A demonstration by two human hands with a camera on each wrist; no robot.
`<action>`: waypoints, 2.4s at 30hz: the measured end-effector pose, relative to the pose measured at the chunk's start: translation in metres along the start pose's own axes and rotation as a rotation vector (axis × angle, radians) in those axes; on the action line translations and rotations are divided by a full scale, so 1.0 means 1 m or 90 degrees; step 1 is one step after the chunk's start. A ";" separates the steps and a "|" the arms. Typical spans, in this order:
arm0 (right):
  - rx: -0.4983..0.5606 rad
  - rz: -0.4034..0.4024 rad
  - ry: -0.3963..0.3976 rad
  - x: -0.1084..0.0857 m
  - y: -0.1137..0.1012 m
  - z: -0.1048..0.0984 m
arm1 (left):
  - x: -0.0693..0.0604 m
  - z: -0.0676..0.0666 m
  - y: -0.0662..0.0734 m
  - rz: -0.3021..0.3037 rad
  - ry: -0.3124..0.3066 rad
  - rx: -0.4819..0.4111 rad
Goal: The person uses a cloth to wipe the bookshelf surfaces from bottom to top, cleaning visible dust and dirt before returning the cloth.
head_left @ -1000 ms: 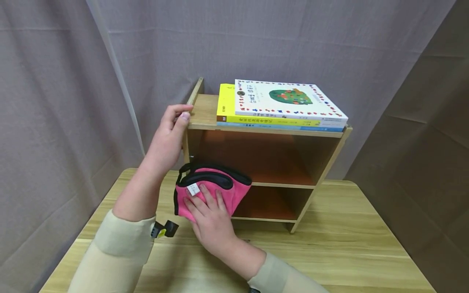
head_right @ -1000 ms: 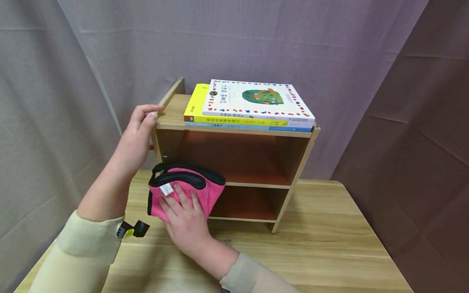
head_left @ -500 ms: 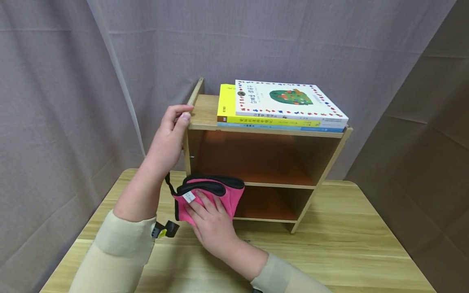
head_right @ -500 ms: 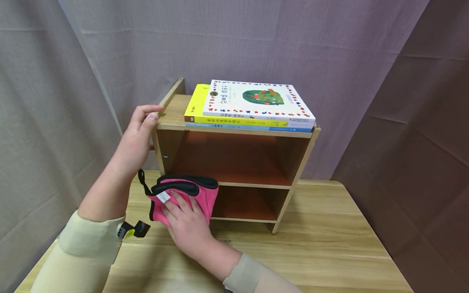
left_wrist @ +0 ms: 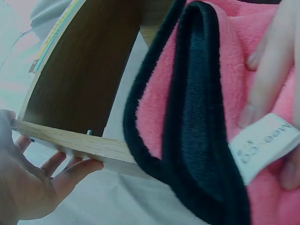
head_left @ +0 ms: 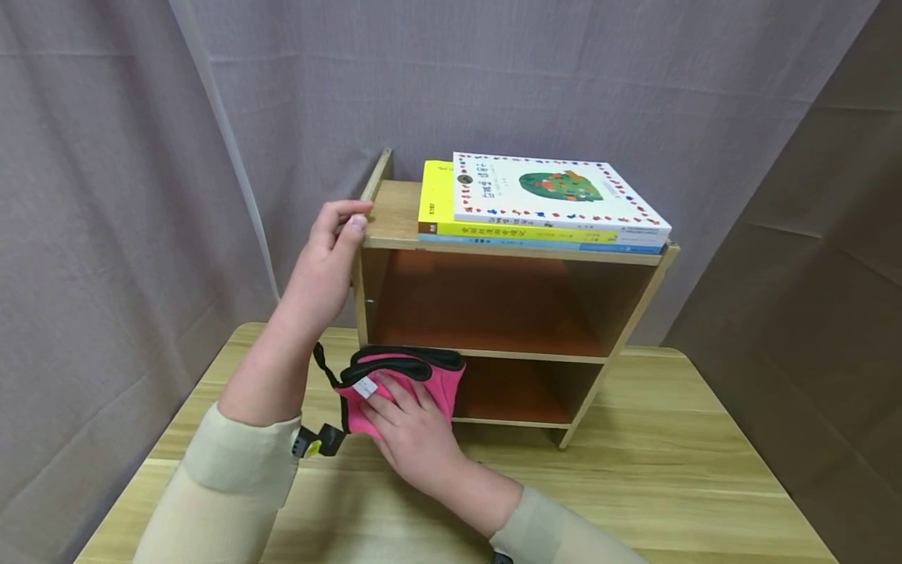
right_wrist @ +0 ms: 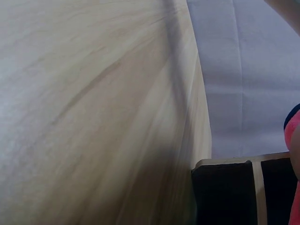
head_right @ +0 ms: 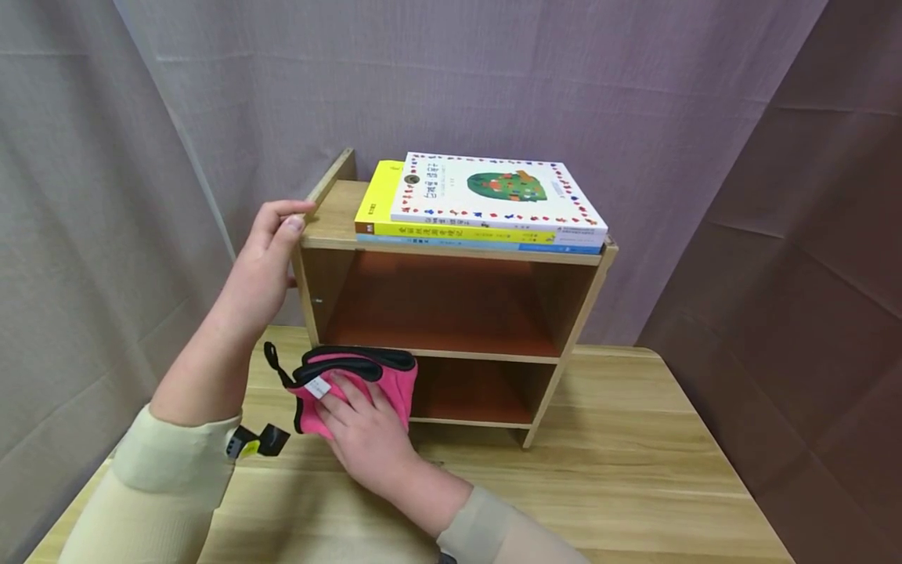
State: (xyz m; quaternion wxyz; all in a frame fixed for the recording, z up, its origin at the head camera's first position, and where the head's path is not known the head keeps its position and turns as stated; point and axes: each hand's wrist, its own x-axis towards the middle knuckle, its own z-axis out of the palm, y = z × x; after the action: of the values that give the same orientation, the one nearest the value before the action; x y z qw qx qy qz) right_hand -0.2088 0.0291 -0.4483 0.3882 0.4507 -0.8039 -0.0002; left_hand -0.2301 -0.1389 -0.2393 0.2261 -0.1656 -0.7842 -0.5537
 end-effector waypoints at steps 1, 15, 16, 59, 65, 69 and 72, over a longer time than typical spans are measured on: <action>0.000 -0.003 0.001 -0.001 0.000 0.001 | 0.000 0.000 0.000 -0.002 0.000 0.002; 0.002 -0.027 -0.027 -0.012 0.003 0.007 | 0.001 0.000 0.000 0.007 0.002 -0.012; 0.004 -0.027 -0.032 -0.013 0.003 0.008 | 0.001 0.000 0.000 0.007 0.001 -0.012; 0.094 0.094 -0.161 -0.029 0.029 0.011 | 0.002 0.001 -0.001 0.004 0.000 -0.008; 0.078 0.101 -0.196 -0.026 0.029 0.010 | 0.001 0.001 0.000 0.003 0.001 -0.008; 0.071 0.089 -0.212 -0.025 0.031 0.011 | 0.001 0.001 0.000 0.006 0.001 -0.006; 0.065 0.075 -0.210 -0.025 0.033 0.011 | 0.001 0.001 0.000 0.008 0.000 -0.008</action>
State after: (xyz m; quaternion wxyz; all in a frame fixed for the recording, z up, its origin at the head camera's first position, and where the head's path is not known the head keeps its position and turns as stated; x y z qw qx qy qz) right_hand -0.2321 0.0628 -0.4601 0.2267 0.4162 -0.8805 -0.0106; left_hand -0.2312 -0.1382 -0.2391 0.2281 -0.1719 -0.7797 -0.5572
